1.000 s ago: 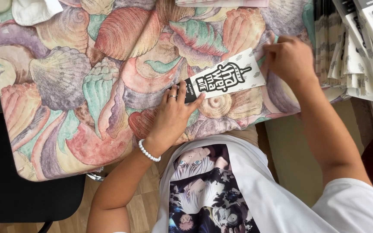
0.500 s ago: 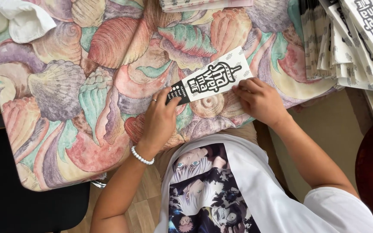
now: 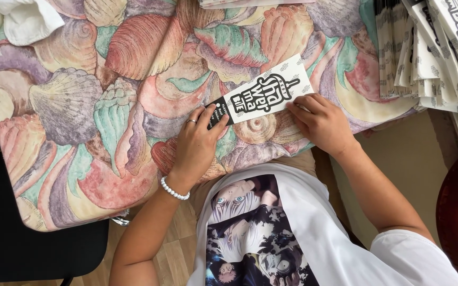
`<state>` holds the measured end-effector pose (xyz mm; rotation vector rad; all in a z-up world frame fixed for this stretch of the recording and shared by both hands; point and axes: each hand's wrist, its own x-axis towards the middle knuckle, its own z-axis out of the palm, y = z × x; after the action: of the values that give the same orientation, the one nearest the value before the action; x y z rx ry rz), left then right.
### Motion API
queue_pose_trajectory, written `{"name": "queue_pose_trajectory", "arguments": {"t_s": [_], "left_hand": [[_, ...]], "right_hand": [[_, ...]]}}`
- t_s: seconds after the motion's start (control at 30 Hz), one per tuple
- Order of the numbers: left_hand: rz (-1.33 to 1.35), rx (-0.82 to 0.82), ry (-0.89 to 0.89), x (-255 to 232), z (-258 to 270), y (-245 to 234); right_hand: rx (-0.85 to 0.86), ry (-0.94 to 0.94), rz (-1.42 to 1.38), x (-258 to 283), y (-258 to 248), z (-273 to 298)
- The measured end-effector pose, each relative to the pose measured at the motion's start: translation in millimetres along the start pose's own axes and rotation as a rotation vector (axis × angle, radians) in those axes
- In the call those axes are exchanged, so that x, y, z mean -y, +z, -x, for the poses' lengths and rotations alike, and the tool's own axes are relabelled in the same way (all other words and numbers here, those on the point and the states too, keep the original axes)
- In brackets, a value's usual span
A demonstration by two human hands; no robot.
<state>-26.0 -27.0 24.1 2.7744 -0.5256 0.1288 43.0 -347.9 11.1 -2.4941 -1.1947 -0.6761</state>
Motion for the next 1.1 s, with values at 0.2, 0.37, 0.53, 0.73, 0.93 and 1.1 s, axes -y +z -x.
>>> {"name": "queue_pose_trajectory", "arguments": {"t_s": [0.2, 0.37, 0.53, 0.73, 0.93, 1.1], "left_hand": [[0.049, 0.007, -0.015, -16.0, -13.8, -27.2], [-0.033, -0.019, -0.011, -9.0, -20.5, -9.3], [-0.035, -0.018, -0.080, -3.1, -34.6, -1.4], [0.205, -0.048, -0.201, 6.8, -61.5, 10.4], [0.295, -0.161, -0.081, -28.3, -69.1, -6.4], [0.191, -0.245, 0.223, -35.8, -62.1, -57.3]], "right_hand": [[0.011, -0.048, -0.070, 5.8, 15.3, -11.8], [0.047, -0.027, -0.071, -1.7, 17.6, -5.7], [0.071, -0.005, -0.060, -4.6, 16.1, -2.2], [0.036, 0.012, -0.093, -0.3, 17.2, -7.9], [-0.164, 0.063, 0.024, 31.8, -10.3, -65.5], [-0.023, -0.115, -0.015, 29.7, -21.9, -96.9]]}}
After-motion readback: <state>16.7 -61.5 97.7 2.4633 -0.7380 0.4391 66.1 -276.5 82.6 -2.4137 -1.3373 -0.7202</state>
